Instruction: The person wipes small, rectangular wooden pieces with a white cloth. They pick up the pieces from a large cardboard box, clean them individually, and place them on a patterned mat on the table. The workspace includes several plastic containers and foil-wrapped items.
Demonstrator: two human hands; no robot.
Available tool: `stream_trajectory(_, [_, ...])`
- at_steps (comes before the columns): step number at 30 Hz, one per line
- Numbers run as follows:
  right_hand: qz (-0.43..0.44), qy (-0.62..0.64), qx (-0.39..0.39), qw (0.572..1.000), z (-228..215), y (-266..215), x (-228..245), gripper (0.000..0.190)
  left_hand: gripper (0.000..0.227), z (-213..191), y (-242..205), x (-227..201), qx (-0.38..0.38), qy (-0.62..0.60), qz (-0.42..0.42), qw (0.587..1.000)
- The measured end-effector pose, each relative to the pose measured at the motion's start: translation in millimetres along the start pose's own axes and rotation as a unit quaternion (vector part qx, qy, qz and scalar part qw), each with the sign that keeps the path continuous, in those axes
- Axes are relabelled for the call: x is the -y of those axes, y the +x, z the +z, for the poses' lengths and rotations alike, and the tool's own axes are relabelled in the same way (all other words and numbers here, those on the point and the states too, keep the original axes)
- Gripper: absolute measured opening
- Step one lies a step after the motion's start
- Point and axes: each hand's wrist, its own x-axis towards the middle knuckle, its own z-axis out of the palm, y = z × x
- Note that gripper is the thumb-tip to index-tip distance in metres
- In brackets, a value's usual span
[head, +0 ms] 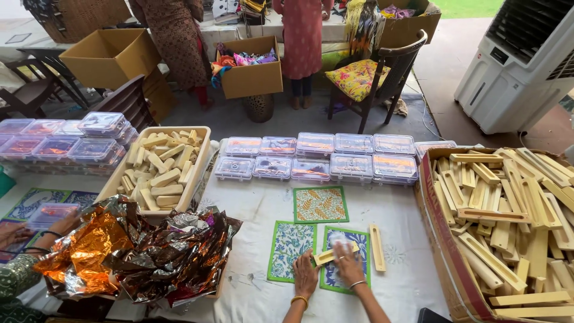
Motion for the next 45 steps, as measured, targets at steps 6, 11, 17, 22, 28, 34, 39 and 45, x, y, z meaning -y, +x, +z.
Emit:
stream_trajectory(6, [0.136,-0.006,0.016,0.991,-9.9,14.5,15.3,0.060,0.057,-0.3,-0.3,-1.4,-0.023,0.028,0.029,0.999])
stream_trajectory(11, [0.028,-0.005,-0.017,0.999,23.3,8.0,55.9,0.061,0.053,2.7,2.5,1.3,-0.024,0.031,0.026,0.999])
stream_trajectory(17, [-0.068,0.027,0.048,0.996,-12.4,-17.0,50.4,0.062,0.055,7.4,1.0,9.7,-0.027,0.013,0.022,0.999])
stream_trajectory(22, [0.013,0.005,0.025,1.000,-33.5,-15.5,6.0,0.069,0.059,-1.2,0.3,1.1,-0.016,-0.028,0.017,0.999])
stream_trajectory(28, [0.110,0.052,-0.002,0.993,3.8,-1.5,36.1,0.071,0.043,-2.0,1.7,2.1,-0.016,-0.006,-0.003,1.000])
stream_trajectory(34, [-0.012,0.094,0.002,0.996,1.8,-16.3,85.9,0.061,0.049,11.7,-0.9,19.7,-0.094,0.001,0.001,0.996])
stream_trajectory(39, [-0.022,0.052,0.055,0.997,-21.0,-12.2,29.5,0.066,0.053,-1.4,0.9,5.4,-0.040,-0.008,-0.034,0.999])
stream_trajectory(45, [0.083,0.031,0.042,0.995,-14.6,0.7,-2.0,0.064,0.046,-3.4,-0.4,4.8,-0.041,0.004,-0.023,0.999])
